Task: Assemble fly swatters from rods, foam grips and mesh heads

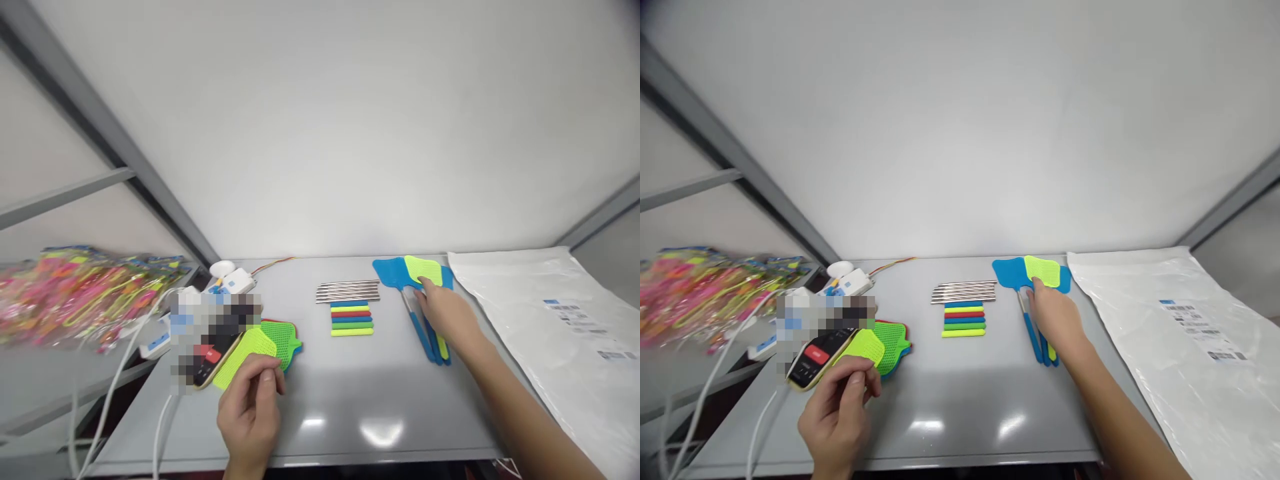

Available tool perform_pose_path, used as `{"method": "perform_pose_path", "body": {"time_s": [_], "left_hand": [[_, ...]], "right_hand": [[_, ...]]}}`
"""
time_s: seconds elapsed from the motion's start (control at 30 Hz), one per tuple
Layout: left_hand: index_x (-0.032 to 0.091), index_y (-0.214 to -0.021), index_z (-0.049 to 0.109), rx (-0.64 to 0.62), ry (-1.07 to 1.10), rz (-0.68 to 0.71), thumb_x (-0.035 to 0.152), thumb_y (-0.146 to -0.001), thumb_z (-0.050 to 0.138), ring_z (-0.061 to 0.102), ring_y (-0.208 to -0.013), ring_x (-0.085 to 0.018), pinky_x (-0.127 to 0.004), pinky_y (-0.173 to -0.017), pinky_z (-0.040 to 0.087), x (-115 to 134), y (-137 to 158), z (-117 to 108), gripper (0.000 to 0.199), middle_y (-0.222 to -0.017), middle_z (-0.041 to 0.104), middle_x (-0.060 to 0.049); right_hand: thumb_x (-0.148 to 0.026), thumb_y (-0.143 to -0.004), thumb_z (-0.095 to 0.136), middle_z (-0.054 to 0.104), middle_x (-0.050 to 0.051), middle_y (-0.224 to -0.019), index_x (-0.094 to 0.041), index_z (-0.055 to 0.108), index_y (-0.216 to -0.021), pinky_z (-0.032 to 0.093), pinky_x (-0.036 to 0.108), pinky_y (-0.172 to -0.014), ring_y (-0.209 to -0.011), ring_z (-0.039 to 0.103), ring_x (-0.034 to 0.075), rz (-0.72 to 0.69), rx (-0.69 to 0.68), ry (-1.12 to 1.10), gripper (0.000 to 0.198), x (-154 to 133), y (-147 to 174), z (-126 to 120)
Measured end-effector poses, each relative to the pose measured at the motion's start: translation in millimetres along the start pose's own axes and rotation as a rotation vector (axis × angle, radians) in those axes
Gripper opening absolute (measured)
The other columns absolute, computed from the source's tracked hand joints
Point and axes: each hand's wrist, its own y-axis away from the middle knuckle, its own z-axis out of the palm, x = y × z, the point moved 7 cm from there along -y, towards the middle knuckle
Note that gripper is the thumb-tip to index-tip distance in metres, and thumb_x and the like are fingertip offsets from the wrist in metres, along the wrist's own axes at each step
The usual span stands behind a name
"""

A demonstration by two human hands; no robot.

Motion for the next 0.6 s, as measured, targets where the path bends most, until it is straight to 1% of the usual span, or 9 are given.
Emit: {"method": "perform_pose_path", "body": {"time_s": [0.1,0.2,0.3,0.37,0.4,0.47,0.53,0.6], "left_hand": [[0.018,-0.091,0.061,-0.045,-0.138,0.092,0.010,-0.087,0.051,0.053,-0.061,-0.013,-0.026,-0.055,0.043,2,3,-12,0.013,-0.070,0.056,0.001],[0.018,-0.093,0.061,-0.083,-0.317,0.188,0.006,-0.085,0.052,0.055,-0.069,-0.015,-0.027,-0.061,0.045,3,2,-24,0.017,-0.077,0.058,-0.002],[0.018,-0.095,0.059,-0.104,-0.401,0.207,0.005,-0.085,0.050,0.057,-0.074,-0.016,-0.028,-0.066,0.046,3,1,-32,0.019,-0.081,0.059,-0.003],[0.018,-0.096,0.058,-0.124,-0.410,0.194,0.005,-0.085,0.050,0.056,-0.076,-0.017,-0.029,-0.068,0.046,6,2,-30,0.019,-0.082,0.059,-0.004],[0.018,-0.096,0.057,-0.147,-0.407,0.195,0.005,-0.086,0.049,0.056,-0.077,-0.017,-0.030,-0.069,0.046,8,3,-24,0.018,-0.082,0.059,-0.004],[0.018,-0.097,0.056,-0.228,-0.409,0.200,0.006,-0.087,0.048,0.055,-0.080,-0.018,-0.032,-0.073,0.046,13,7,-4,0.018,-0.084,0.059,-0.005],[0.018,-0.101,0.055,-0.353,-0.430,0.206,0.008,-0.088,0.046,0.054,-0.085,-0.019,-0.034,-0.079,0.047,16,11,25,0.019,-0.089,0.059,-0.006],[0.018,-0.102,0.055,-0.478,-0.463,0.175,0.009,-0.089,0.044,0.055,-0.088,-0.020,-0.035,-0.081,0.048,14,13,55,0.020,-0.092,0.057,-0.006]], "right_hand": [[-0.036,-0.098,0.031,0.071,0.014,-0.098,-0.017,0.052,-0.128,0.042,0.032,-0.060,-0.085,0.067,0.029,-0.157,0.007,-0.019,0.042,-34,-10,-7],[-0.034,-0.097,0.032,0.071,0.014,-0.101,-0.018,0.057,-0.123,0.043,0.033,-0.065,-0.088,0.067,0.029,-0.334,-0.032,-0.056,0.040,-75,-28,-5],[-0.032,-0.095,0.038,0.070,0.012,-0.108,-0.020,0.063,-0.116,0.044,0.032,-0.072,-0.095,0.065,0.027,-0.490,-0.081,-0.091,0.035,-114,-50,2],[-0.032,-0.093,0.042,0.071,0.010,-0.107,-0.022,0.067,-0.109,0.044,0.030,-0.074,-0.095,0.065,0.025,-0.580,-0.123,-0.117,0.032,-136,-63,8],[-0.032,-0.091,0.045,0.071,0.009,-0.105,-0.022,0.069,-0.105,0.044,0.029,-0.073,-0.093,0.065,0.024,-0.615,-0.143,-0.129,0.030,-145,-68,10],[-0.033,-0.089,0.050,0.073,0.008,-0.098,-0.023,0.072,-0.098,0.044,0.028,-0.068,-0.085,0.066,0.022,-0.663,-0.178,-0.151,0.026,-156,-77,15],[-0.032,-0.085,0.054,0.073,0.007,-0.089,-0.023,0.072,-0.093,0.042,0.027,-0.064,-0.076,0.065,0.021,-0.684,-0.196,-0.173,0.022,-162,-81,16],[-0.030,-0.083,0.058,0.071,0.007,-0.081,-0.020,0.072,-0.090,0.041,0.026,-0.063,-0.071,0.064,0.019,-0.689,-0.191,-0.205,0.019,-164,-81,15]]}}
